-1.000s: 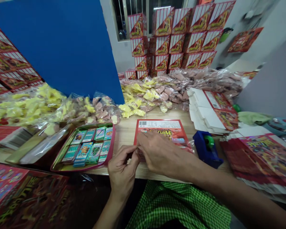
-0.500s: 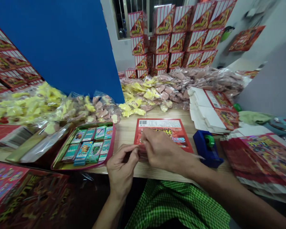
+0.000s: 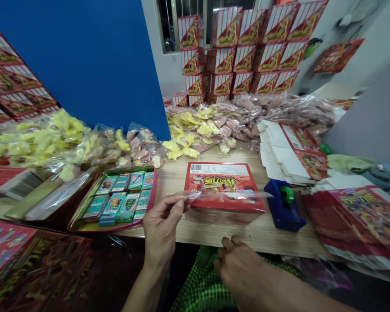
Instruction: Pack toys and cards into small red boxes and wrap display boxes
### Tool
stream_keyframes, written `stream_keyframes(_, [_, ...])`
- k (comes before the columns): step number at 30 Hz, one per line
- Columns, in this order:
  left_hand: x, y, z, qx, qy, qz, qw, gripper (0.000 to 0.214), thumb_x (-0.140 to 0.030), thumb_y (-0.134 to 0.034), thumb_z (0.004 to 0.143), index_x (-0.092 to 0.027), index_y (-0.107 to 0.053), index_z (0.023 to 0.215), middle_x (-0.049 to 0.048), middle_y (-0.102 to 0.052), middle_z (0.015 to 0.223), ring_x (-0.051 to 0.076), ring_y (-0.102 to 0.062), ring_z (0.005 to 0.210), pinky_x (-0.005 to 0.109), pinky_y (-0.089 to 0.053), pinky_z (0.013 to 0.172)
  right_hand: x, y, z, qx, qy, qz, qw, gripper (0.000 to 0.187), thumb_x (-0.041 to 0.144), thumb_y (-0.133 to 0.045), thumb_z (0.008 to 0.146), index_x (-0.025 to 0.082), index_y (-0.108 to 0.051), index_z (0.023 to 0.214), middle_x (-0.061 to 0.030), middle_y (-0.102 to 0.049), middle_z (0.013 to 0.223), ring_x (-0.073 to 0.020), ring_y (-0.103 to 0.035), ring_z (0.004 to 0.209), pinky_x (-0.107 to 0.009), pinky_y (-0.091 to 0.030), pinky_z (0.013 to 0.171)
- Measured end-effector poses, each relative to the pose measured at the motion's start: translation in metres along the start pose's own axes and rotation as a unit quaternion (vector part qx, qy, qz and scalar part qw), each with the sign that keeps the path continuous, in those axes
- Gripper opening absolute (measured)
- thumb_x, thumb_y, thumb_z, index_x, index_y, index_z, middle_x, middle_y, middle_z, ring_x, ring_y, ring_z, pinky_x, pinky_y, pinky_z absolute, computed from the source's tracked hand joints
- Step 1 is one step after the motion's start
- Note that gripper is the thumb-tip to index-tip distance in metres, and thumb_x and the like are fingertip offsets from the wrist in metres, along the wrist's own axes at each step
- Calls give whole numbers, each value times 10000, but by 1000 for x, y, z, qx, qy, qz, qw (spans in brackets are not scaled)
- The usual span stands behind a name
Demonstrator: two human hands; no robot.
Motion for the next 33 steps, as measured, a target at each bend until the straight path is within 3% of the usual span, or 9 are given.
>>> stream_keyframes(2, [0,1,-4,17,-36,49,998,129,-314,-791,831,-199,-801,888,51,-791,937,152,-731,817,253,-604,775,0,8,8,-31,18,24,999,215,2,-628,716,174,-640,845,-55,-694,819,-197,-639,752,-301,-501,681])
stream_keyframes(5, [0,1,-8,37,-63,89,993,109,-290,-762,860,-203,-801,913,56,-788,982,176,-729,895,280,-601,833,-9,39,31,-168,-1,57,984,241,4,-489,843,151,-614,986,-92,-659,970,-207,-602,882,-322,-500,766])
stream_keyframes(7, [0,1,-9,41,-59,81,994,123,-300,-759,865,-203,-803,926,55,-789,963,178,-727,875,287,-601,825,-17,52,46,-251,-34,24,967,197,36,-445,897,128,-601,975,-124,-618,985,-235,-555,902,-360,-476,774])
stream_keyframes(10, [-1,1,-8,43,-44,70,996,154,-324,-754,870,-202,-806,949,52,-792,929,166,-721,819,270,-593,794,-22,56,62,-294,-46,-34,954,162,95,-440,934,148,-585,884,-112,-591,929,-237,-505,835,-362,-412,726])
stream_keyframes(17, [-17,-2,-11,50,-99,156,981,109,-285,-724,884,-230,-817,901,29,-778,869,149,-701,772,218,-555,710,-14,54,72,-226,-8,-141,964,163,55,-457,854,173,-568,867,-77,-589,806,-232,-457,734,-373,-322,702])
stream_keyframes(22, [-25,-6,-13,66,-159,209,963,104,-195,-709,870,-229,-807,888,22,-776,862,144,-689,758,224,-530,722,-10,51,77,-199,5,-140,970,209,19,-430,808,157,-566,887,-90,-615,805,-229,-483,720,-360,-326,685])
stream_keyframes(28, [-24,-6,-16,58,-180,226,955,118,-161,-703,871,-235,-794,879,9,-768,857,133,-677,749,228,-525,730,-14,47,79,-186,-14,-66,980,192,29,-446,767,166,-539,864,-93,-615,840,-217,-500,754,-348,-361,702])
stream_keyframes(33, [-20,-4,-15,53,-133,182,973,112,-205,-693,899,-241,-799,897,16,-771,874,144,-703,791,230,-555,740,-39,51,79,-238,-62,126,961,119,92,-445,856,198,-447,801,-8,-546,709,-138,-445,612,-272,-311,590])
Point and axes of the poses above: each hand's wrist, its own z-axis towards the middle knuckle, its own y-axis out of the back of the hand, x = y × z, the point moved 4 cm from there along z, towards the middle knuckle
